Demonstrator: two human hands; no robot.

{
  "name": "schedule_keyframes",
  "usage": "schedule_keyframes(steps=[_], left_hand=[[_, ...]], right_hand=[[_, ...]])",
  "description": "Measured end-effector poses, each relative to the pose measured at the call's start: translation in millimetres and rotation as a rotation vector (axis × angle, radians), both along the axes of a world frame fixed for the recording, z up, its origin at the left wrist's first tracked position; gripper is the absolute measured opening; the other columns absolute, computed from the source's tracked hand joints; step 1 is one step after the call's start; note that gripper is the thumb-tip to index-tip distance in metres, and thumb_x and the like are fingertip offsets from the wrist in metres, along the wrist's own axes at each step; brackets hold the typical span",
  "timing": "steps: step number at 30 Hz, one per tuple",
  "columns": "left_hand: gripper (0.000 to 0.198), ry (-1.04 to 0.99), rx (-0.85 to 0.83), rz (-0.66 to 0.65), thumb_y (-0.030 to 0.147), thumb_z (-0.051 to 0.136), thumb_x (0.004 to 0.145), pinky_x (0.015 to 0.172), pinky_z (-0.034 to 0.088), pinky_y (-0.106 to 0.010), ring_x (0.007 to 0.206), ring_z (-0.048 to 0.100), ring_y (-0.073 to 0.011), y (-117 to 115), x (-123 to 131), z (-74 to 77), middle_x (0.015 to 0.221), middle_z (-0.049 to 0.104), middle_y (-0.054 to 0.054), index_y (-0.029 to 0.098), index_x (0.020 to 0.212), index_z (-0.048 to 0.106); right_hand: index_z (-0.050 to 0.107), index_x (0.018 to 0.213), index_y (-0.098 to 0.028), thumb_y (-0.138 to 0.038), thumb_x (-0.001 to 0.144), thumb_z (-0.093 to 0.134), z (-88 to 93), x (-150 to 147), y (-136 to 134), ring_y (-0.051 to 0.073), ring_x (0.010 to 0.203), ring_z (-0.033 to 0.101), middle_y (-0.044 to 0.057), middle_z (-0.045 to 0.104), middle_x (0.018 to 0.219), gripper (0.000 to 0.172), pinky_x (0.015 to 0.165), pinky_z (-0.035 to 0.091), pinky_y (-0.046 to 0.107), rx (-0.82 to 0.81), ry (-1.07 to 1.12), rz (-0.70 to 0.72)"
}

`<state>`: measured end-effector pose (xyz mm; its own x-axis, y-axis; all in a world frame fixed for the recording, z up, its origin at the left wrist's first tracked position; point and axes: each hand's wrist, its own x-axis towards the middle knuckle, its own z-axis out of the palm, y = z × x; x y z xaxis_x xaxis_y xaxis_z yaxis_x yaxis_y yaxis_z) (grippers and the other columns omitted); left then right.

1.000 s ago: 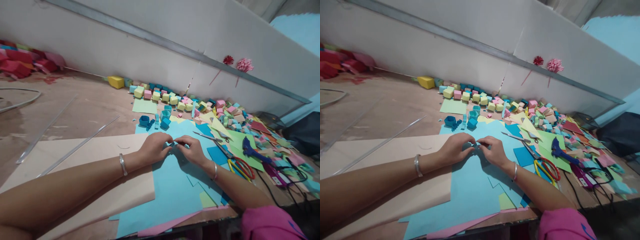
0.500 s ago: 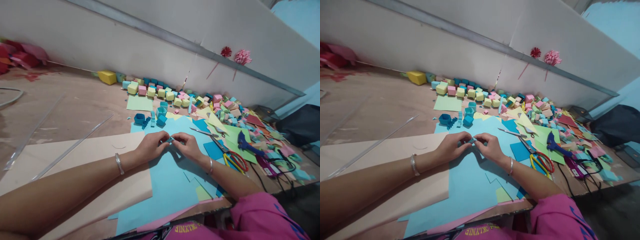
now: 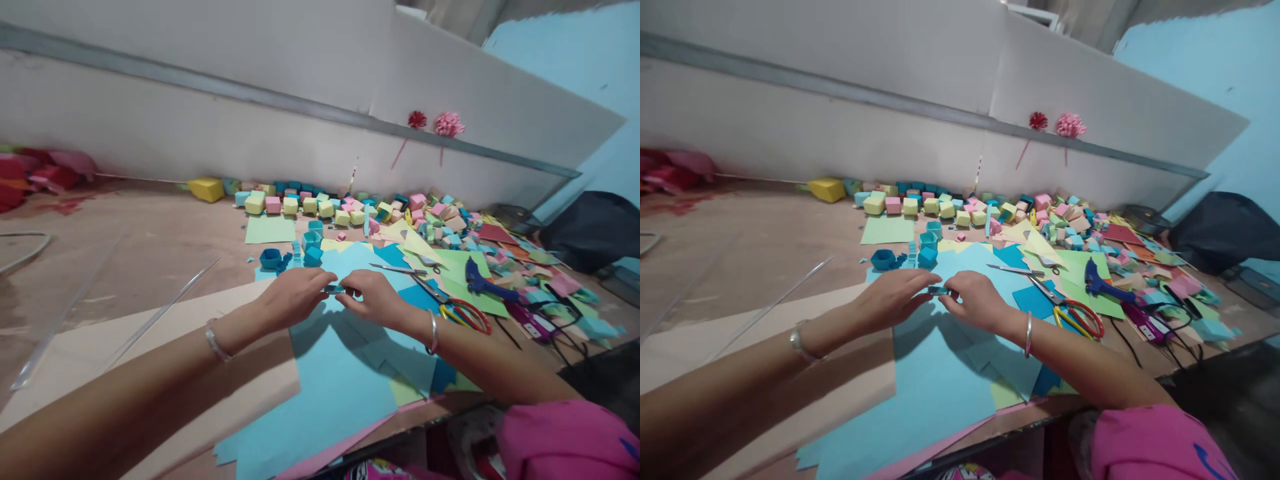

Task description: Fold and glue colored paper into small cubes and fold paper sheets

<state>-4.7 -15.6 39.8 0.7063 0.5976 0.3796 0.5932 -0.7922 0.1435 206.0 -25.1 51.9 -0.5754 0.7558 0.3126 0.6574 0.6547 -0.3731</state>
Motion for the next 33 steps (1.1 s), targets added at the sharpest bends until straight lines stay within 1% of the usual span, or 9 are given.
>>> schedule_keyframes(steps=[3, 6, 10, 13, 15, 19, 22, 28, 33], left_hand=[[0.026, 0.121, 0.019, 0.018, 0.019, 0.059, 0.085, 0.068, 0.047, -0.030, 0.088, 0.065, -0.0229, 8.2, -1.3, 34.6, 0.104, 0.067, -0.009, 0.020, 0.111, 0.058], [0.016, 0.225, 0.059, 0.021, 0.022, 0.059, 0.086, 0.063, 0.045, -0.031, 0.082, 0.066, -0.0225, 14.4, 4.5, 66.3, 0.101, 0.069, -0.006, 0.022, 0.101, 0.064], [0.016, 0.161, 0.059, 0.017, 0.027, 0.058, 0.086, 0.065, 0.048, -0.034, 0.084, 0.067, -0.0244, 4.7, 25.9, 85.2, 0.100, 0.072, -0.005, 0.024, 0.096, 0.069], [0.019, -0.003, -0.067, 0.023, 0.033, 0.060, 0.084, 0.069, 0.052, -0.036, 0.082, 0.067, -0.0242, -20.9, 43.1, 80.9, 0.098, 0.073, -0.006, 0.024, 0.096, 0.072], [0.025, -0.170, -0.264, 0.051, 0.039, 0.062, 0.083, 0.064, 0.054, -0.034, 0.073, 0.067, -0.0203, -43.1, 50.5, 74.0, 0.100, 0.073, -0.007, 0.025, 0.099, 0.073], [0.032, -0.534, -0.697, 0.257, 0.043, 0.069, 0.076, 0.063, 0.058, -0.031, 0.079, 0.069, -0.0208, -86.2, 57.0, 58.9, 0.101, 0.073, -0.006, 0.028, 0.104, 0.073], [0.033, -0.750, -0.870, 0.387, 0.039, 0.075, 0.071, 0.068, 0.059, -0.032, 0.086, 0.068, -0.0220, -111.8, 62.0, 46.3, 0.100, 0.073, -0.005, 0.029, 0.103, 0.074], [0.017, -1.159, -0.932, 0.465, 0.033, 0.079, 0.069, 0.077, 0.053, -0.024, 0.090, 0.063, -0.0178, -141.6, 71.8, 16.3, 0.095, 0.071, -0.005, 0.021, 0.081, 0.078], [0.023, -1.433, -1.081, 0.480, 0.035, 0.083, 0.066, 0.072, 0.052, -0.020, 0.078, 0.061, -0.0114, -149.3, 65.7, -1.2, 0.090, 0.069, -0.003, 0.020, 0.082, 0.077]], right_hand=[[0.059, 0.067, -0.018, -0.024, 0.085, 0.059, 13.9, 15.1, -18.4, 0.012, 0.062, 0.047, 0.000, 0.056, 0.064, 0.020, 0.062, 0.035, 0.027, 0.096, 0.109, -0.099], [0.062, 0.073, -0.019, -0.026, 0.086, 0.059, 24.8, 32.1, -42.7, 0.012, 0.062, 0.050, 0.000, 0.057, 0.064, 0.015, 0.062, 0.039, 0.027, 0.129, 0.281, -0.220], [0.067, 0.079, -0.021, -0.026, 0.083, 0.062, 22.1, 47.6, -72.4, 0.013, 0.063, 0.053, 0.000, 0.060, 0.067, 0.008, 0.063, 0.044, 0.028, 0.079, 0.573, -0.368], [0.070, 0.081, -0.022, -0.029, 0.082, 0.064, 10.3, 51.3, -88.7, 0.014, 0.067, 0.056, 0.002, 0.065, 0.075, 0.010, 0.064, 0.047, 0.029, -0.081, 0.808, -0.438], [0.072, 0.082, -0.021, -0.033, 0.080, 0.066, 1.0, 49.3, -96.9, 0.014, 0.068, 0.057, 0.002, 0.066, 0.075, 0.013, 0.062, 0.048, 0.027, -0.273, 0.978, -0.418], [0.073, 0.086, -0.020, -0.037, 0.080, 0.068, -15.7, 33.8, -109.4, 0.011, 0.062, 0.053, 0.001, 0.063, 0.067, 0.019, 0.060, 0.046, 0.025, -0.638, 1.257, -0.279], [0.074, 0.087, -0.018, -0.038, 0.079, 0.070, -21.7, 18.7, -118.1, 0.011, 0.061, 0.051, 0.000, 0.061, 0.065, 0.022, 0.061, 0.045, 0.025, -0.780, 1.318, -0.184], [0.074, 0.091, -0.018, -0.037, 0.081, 0.069, -19.0, 4.4, -131.3, 0.013, 0.074, 0.060, 0.004, 0.070, 0.084, 0.023, 0.070, 0.049, 0.027, -0.763, 1.194, -0.106], [0.071, 0.098, -0.017, -0.027, 0.083, 0.068, -22.7, 4.1, -139.0, 0.013, 0.075, 0.058, 0.003, 0.067, 0.082, 0.018, 0.071, 0.048, 0.028, -0.364, 0.945, -0.112]])
